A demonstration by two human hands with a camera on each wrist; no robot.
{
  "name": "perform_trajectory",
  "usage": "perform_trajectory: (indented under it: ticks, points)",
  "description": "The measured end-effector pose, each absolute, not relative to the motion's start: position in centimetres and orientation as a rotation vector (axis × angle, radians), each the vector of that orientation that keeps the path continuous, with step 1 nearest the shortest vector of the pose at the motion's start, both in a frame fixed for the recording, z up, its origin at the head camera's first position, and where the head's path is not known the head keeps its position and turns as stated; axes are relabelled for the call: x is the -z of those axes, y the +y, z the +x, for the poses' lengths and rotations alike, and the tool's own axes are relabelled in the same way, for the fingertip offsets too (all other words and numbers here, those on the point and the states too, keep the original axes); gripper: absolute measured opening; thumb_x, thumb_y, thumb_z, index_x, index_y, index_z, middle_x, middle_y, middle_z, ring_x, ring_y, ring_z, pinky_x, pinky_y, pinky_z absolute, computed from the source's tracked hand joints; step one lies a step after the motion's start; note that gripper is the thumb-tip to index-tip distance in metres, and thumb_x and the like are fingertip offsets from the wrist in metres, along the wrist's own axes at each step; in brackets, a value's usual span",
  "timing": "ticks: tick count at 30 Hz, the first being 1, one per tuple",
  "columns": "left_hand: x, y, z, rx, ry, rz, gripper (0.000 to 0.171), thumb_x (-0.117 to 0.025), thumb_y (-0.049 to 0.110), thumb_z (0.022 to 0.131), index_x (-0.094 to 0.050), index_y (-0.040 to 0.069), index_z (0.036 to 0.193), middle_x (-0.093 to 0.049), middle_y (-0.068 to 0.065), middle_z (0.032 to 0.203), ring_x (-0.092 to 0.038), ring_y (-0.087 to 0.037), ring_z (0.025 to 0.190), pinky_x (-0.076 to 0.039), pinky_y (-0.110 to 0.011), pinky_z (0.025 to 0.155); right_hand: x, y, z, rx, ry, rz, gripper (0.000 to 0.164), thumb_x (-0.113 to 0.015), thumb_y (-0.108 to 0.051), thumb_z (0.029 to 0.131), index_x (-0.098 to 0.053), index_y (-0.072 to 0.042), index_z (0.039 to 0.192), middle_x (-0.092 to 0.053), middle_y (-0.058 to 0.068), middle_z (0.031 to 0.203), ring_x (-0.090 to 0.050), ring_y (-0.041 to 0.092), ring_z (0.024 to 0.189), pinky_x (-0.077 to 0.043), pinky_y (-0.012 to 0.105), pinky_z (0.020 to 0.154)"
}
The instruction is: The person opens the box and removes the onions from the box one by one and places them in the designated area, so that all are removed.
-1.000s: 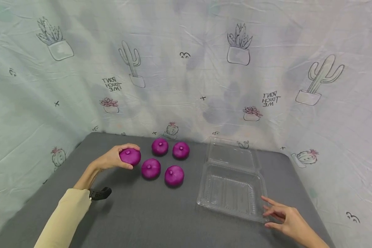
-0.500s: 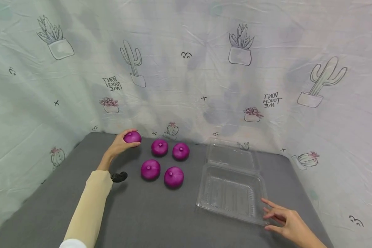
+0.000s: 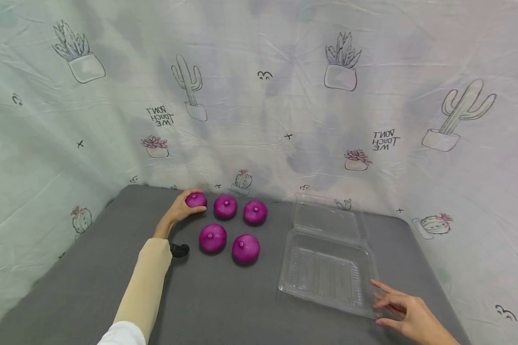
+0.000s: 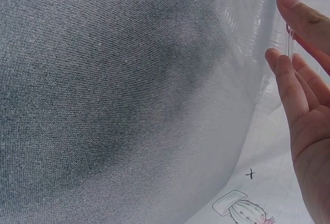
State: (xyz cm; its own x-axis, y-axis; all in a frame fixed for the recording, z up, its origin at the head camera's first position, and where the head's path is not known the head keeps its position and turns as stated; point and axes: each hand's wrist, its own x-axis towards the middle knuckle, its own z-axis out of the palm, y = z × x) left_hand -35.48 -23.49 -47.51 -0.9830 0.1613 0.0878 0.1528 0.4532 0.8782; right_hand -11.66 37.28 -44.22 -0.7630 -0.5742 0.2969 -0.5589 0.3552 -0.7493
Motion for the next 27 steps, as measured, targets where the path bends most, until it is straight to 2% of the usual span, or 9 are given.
perform_trajectory:
  ticks: [4,9,14,17,22,27]
  points:
    - [47.5,-23.7,-35.7,-1.61,2.651,0.394,0.064,-0.078,0.008,0.08,-0.049,0.001,0.136,-0.034,-0.022,0.145,-0.04,-0.041,0.125,-0.038,-0.054,0.099,44.3,37.4,-11.7,1.416,2.597,-1.083,0.038,-0.077,0.014,0.065,-0.068,-0.006,0.096,-0.037,-0.02,0.145,-0.052,-0.008,0.111,-0.049,0.01,0.074]
    - [47.3,-24.1,-35.3,-1.557,2.63,0.385,0.075,-0.08,0.004,0.076,-0.044,0.004,0.141,-0.022,-0.02,0.153,-0.027,-0.042,0.135,-0.031,-0.058,0.104,44.4,37.3,-11.7,1.399,2.604,-1.049,0.037,-0.077,0.013,0.066,-0.069,-0.007,0.096,-0.036,-0.021,0.146,-0.051,-0.008,0.111,-0.049,0.01,0.075]
    - [47.4,-24.2,-35.1,-1.486,2.628,0.355,0.079,-0.075,-0.003,0.075,-0.038,0.005,0.145,-0.016,-0.024,0.151,-0.026,-0.045,0.134,-0.031,-0.06,0.103,44.5,37.2,-11.5,1.396,2.603,-1.024,0.035,-0.077,0.011,0.066,-0.069,-0.007,0.095,-0.038,-0.024,0.142,-0.053,-0.009,0.108,-0.05,0.011,0.073]
    - [47.4,-24.1,-35.3,-1.492,2.642,0.342,0.081,-0.073,-0.007,0.075,-0.037,0.007,0.146,-0.02,-0.024,0.149,-0.03,-0.044,0.131,-0.034,-0.059,0.102,44.5,37.1,-11.5,1.4,2.608,-1.035,0.036,-0.078,0.012,0.066,-0.069,-0.007,0.095,-0.039,-0.024,0.142,-0.053,-0.009,0.107,-0.05,0.01,0.072]
    - [47.2,-24.2,-35.4,-1.53,2.682,0.303,0.084,-0.079,-0.007,0.072,-0.039,0.008,0.145,-0.033,-0.019,0.148,-0.038,-0.042,0.129,-0.034,-0.058,0.103,44.3,37.0,-11.6,1.403,2.609,-1.068,0.038,-0.077,0.014,0.064,-0.069,-0.006,0.096,-0.038,-0.022,0.144,-0.053,-0.008,0.109,-0.05,0.011,0.073]
    - [47.2,-24.7,-34.9,-1.592,2.625,0.282,0.085,-0.081,-0.002,0.073,-0.039,0.007,0.146,-0.035,-0.02,0.148,-0.04,-0.041,0.128,-0.035,-0.057,0.103,44.3,37.1,-11.6,1.42,2.579,-1.067,0.037,-0.077,0.014,0.065,-0.069,-0.004,0.095,-0.038,-0.022,0.144,-0.053,-0.007,0.109,-0.05,0.011,0.073]
